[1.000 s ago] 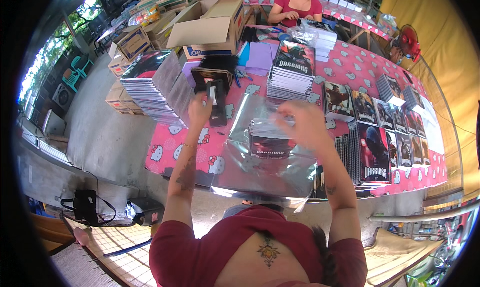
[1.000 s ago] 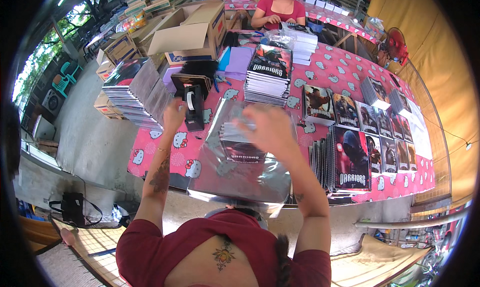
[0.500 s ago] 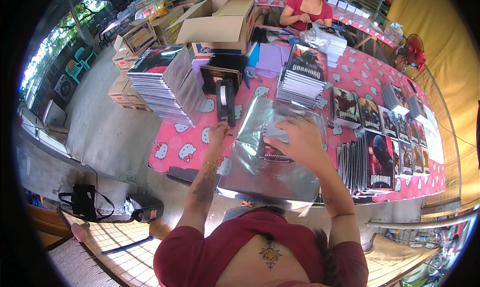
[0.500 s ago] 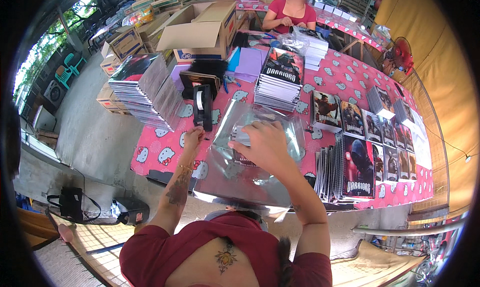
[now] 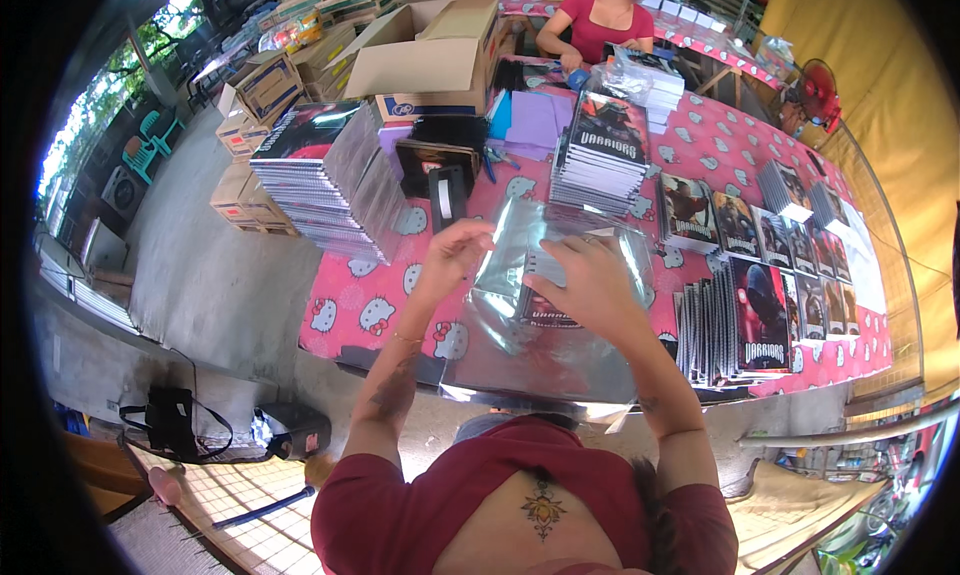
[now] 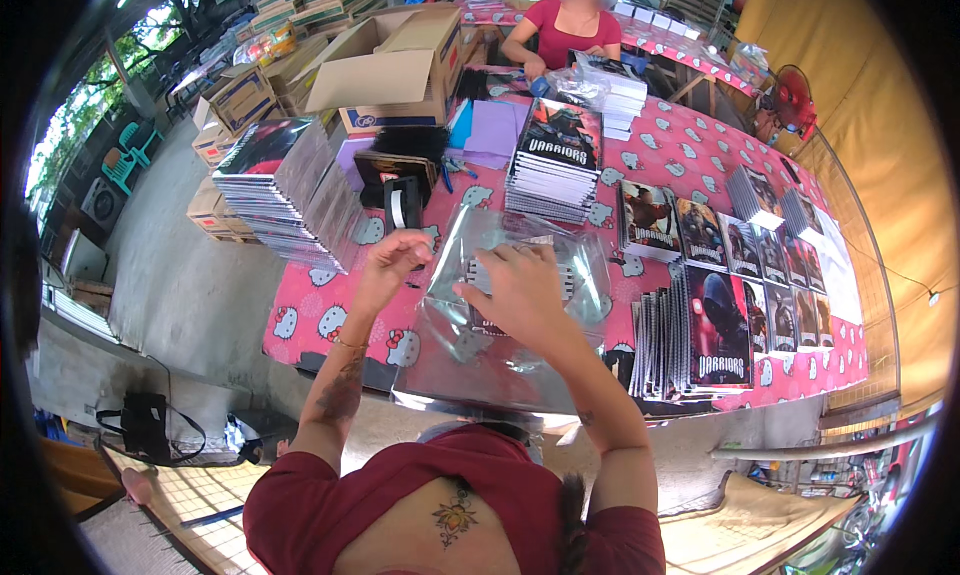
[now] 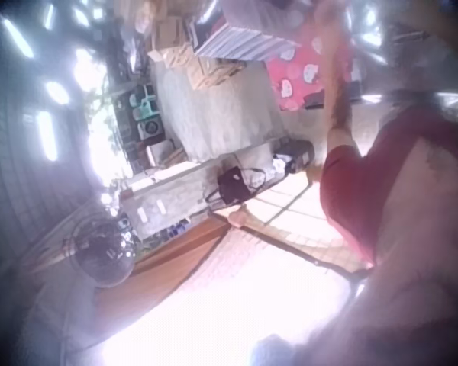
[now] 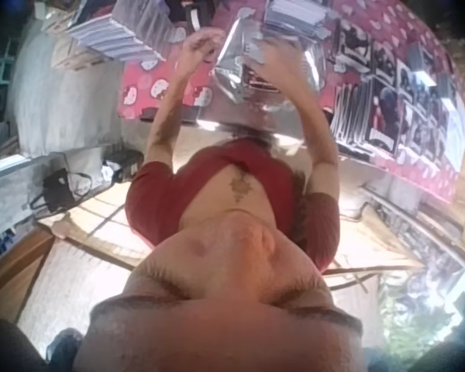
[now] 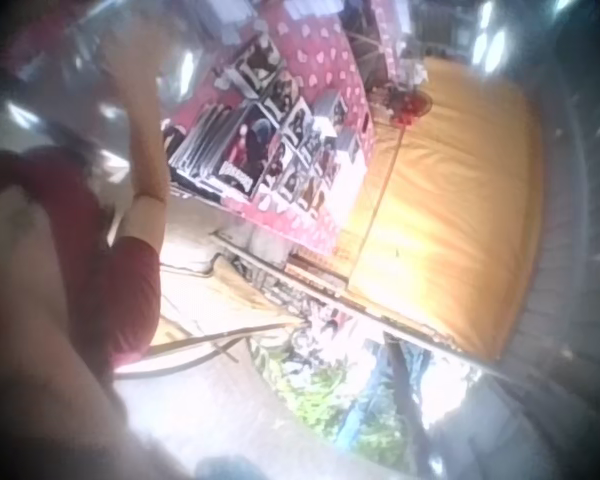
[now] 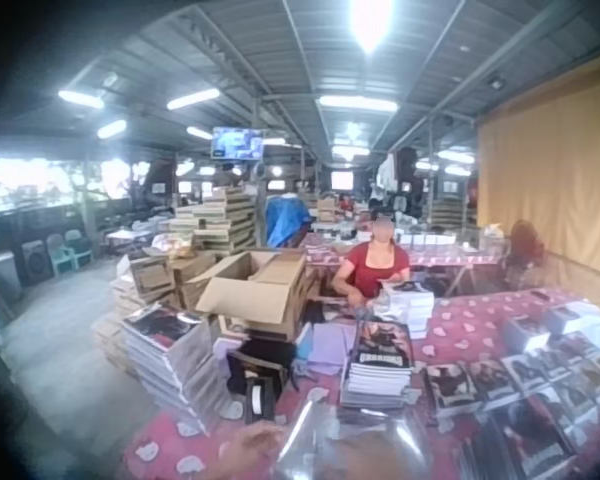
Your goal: The person places stacks of notebooks into plastic bags, seals them with tape, and stacks the packaged notebooks on a table.
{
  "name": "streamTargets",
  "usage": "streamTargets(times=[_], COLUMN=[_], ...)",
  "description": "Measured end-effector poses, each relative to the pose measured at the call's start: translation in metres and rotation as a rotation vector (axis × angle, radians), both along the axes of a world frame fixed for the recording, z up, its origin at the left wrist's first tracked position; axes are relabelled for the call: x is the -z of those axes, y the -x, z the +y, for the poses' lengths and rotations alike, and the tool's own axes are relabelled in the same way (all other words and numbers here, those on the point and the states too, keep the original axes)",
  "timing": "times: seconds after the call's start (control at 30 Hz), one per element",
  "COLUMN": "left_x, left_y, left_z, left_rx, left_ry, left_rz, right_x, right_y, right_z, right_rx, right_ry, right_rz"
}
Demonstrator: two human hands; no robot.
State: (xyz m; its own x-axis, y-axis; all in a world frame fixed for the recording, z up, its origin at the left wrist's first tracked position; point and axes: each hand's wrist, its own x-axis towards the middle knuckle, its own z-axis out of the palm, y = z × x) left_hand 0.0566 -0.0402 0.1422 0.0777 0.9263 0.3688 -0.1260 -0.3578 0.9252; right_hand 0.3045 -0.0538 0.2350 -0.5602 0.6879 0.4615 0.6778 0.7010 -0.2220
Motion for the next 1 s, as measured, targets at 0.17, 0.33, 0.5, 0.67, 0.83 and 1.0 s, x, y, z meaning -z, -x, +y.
streamTargets(times=[0.17,0.33,0.5,0.67,0.83,1.0], left_x=[-0.030,-0.058,-0.063,-0.049,-0.047,-0.046], left_y=[-0.025,-0.013,-0.034,-0.059,-0.062,-0.073], left_z=[0.022,0.035,0.049,0.050,0.047,0.048], left_rx=[0.143,0.230,0.293,0.199,0.144,0.130], left_ry=[-0.134,-0.251,-0.236,-0.321,-0.339,-0.345], left_rz=[0.299,0.540,0.611,0.668,0.694,0.696], right_x=[-0.007,-0.034,-0.036,-0.048,-0.031,0.068], right_y=[0.017,-0.010,-0.046,-0.073,-0.100,-0.130], right_z=[0.007,0.039,0.085,0.078,0.045,0.023], right_rx=[0.000,-0.018,0.066,0.020,0.058,0.023], right_ry=[0.097,0.214,0.252,0.262,0.448,0.336], right_rz=[-0.072,-0.034,-0.222,0.417,0.413,0.456])
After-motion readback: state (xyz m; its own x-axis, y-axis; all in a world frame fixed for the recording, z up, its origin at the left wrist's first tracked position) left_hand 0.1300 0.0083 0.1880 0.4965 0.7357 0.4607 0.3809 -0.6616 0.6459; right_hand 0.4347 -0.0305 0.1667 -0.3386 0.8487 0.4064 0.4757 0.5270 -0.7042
